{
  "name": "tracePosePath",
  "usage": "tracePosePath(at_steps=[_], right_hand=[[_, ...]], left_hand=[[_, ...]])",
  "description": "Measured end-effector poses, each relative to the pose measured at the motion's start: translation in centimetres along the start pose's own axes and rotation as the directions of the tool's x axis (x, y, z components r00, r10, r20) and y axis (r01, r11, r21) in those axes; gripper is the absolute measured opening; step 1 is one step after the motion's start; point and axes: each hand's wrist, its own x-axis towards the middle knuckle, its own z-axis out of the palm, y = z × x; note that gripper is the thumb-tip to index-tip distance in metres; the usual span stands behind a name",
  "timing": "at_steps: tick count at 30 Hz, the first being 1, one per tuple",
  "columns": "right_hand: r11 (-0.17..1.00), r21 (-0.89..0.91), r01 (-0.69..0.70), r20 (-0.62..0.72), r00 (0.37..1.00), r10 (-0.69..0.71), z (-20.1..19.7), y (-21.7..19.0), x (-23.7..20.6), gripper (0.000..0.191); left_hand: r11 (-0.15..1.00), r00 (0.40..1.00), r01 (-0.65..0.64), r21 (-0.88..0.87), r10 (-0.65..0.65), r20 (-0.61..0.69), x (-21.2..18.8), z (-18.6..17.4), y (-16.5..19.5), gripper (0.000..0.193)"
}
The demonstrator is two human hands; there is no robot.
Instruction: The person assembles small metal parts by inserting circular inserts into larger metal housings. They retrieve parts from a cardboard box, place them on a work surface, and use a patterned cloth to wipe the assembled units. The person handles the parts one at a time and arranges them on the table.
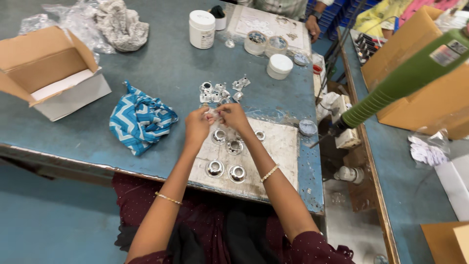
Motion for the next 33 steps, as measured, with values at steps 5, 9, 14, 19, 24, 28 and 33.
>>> tracePosePath(at_steps=[5,9,14,19,24,28,33], right_hand=[[0.83,-0.492,0.263,0.016,0.956,-0.294,-1.6,0.2,-0.4,0.012],[0.816,-0.578,0.0,0.08,0.995,0.057,-2.8,-0.5,-1.2,0.025],[0.836,-0.464,0.294,0.129,0.956,-0.265,-3.8,-3.1,-3.3,0.02],[0.997,0.076,-0.015,0.185,0.983,0.0,-1.1,-5.0,-9.4,0.029],[0.927,0.375,0.0,0.088,0.995,-0.036,-0.8,-4.6,-15.3,0.033],[0.841,0.536,-0.073,-0.019,0.995,0.098,-3.0,-3.7,-19.5,0.032],[0.843,0.516,-0.151,-0.023,0.982,0.189,-3.9,-2.5,-22.9,0.034]], left_hand=[[0.952,0.981,0.193,-0.236,-0.191,0.031,0.3,-0.6,0.0,0.032],[0.77,0.964,0.265,-0.581,-0.213,0.158,0.5,-1.3,-1.2,0.045],[0.465,0.946,0.326,-0.824,-0.16,0.283,-0.6,-2.2,-1.6,0.046],[0.528,0.941,0.319,-0.787,-0.279,0.193,-4.6,0.4,3.3,0.057],[0.519,0.986,0.162,-0.839,-0.117,0.118,-8.9,1.5,6.5,0.046],[0.957,0.983,-0.183,-0.224,0.186,-0.008,-10.5,-1.3,5.9,0.059],[0.984,0.94,0.015,-0.177,0.046,0.338,-12.5,-6.9,4.5,0.071]])
